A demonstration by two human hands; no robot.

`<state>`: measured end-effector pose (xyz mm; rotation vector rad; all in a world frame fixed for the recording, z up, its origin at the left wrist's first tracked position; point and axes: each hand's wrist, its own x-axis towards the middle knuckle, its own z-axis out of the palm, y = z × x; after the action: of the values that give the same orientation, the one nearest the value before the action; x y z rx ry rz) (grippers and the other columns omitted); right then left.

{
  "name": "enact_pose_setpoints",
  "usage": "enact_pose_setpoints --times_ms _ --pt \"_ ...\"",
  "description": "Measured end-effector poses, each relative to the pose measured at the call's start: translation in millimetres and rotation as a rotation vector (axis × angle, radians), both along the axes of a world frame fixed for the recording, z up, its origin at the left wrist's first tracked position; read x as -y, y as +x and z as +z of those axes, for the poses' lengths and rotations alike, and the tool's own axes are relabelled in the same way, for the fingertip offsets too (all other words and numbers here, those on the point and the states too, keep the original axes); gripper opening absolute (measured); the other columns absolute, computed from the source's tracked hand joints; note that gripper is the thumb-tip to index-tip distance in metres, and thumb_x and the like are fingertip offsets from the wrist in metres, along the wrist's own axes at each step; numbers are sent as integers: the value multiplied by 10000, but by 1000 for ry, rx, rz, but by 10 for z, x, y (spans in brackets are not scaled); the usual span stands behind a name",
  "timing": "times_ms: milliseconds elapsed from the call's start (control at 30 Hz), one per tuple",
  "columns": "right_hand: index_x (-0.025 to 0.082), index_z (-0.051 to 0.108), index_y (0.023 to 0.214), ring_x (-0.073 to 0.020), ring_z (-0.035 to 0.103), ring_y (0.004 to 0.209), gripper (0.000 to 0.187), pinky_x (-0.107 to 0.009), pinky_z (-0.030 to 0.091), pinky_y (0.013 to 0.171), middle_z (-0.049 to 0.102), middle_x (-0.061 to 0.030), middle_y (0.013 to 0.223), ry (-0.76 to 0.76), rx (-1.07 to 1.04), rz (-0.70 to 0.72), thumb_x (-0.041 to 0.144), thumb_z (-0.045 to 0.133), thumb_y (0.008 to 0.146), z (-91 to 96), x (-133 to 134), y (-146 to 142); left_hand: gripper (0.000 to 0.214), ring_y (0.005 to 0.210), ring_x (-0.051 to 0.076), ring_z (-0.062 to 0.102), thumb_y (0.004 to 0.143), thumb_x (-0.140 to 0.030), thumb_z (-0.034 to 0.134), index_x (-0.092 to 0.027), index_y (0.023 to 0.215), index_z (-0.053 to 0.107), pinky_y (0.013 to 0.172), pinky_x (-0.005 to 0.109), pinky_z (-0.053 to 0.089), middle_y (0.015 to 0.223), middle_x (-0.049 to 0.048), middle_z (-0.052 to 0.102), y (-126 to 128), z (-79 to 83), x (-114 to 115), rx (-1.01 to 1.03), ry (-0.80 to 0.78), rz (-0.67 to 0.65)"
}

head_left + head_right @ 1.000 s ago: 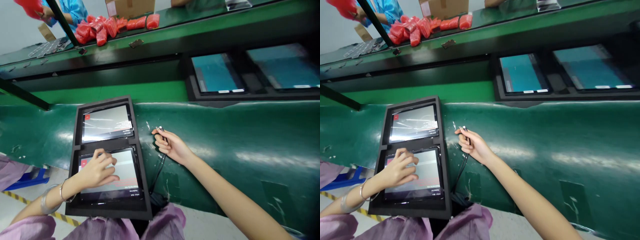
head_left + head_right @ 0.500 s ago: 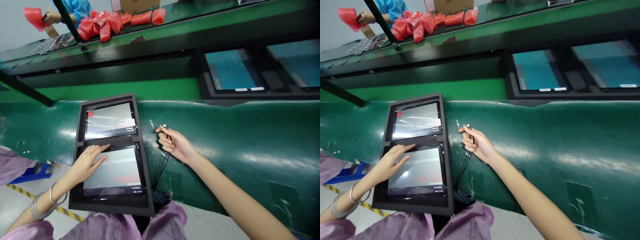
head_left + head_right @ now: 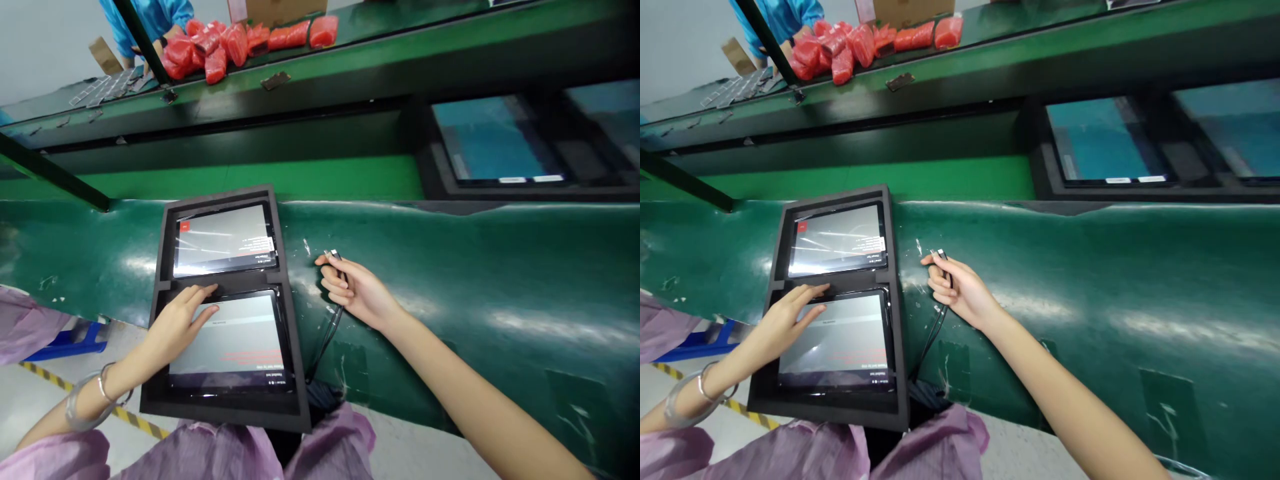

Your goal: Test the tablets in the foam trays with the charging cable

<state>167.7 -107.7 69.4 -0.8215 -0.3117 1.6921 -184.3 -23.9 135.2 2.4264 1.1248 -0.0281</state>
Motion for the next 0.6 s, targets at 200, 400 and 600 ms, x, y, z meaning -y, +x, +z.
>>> enact_pose_setpoints --times_ms 200,400,600 --pt "144 704 950 -69 105 474 209 -177 158 380 335 78 565 -19 -25 -3 341 732 886 -28 10 12 399 918 249 607 1048 -524 336 -187 992 542 902 446 409 951 59 641 281 -21 47 -139 50 2" --pt "139 709 934 -62 102 472 247 -179 140 379 326 81 568 12 -2 20 379 736 883 -21 35 54 526 819 201 599 1046 -534 271 -192 863 626 804 329 423 891 47 651 270 169 -251 -86 -365 -149" --pt "141 713 937 -59 99 475 252 -175 139 377 318 79 572 10 -13 30 387 735 889 -33 25 73 426 928 225 622 978 -540 465 -213 1073 722 837 302 467 1017 34 716 110 204 -302 34 -604 -27"
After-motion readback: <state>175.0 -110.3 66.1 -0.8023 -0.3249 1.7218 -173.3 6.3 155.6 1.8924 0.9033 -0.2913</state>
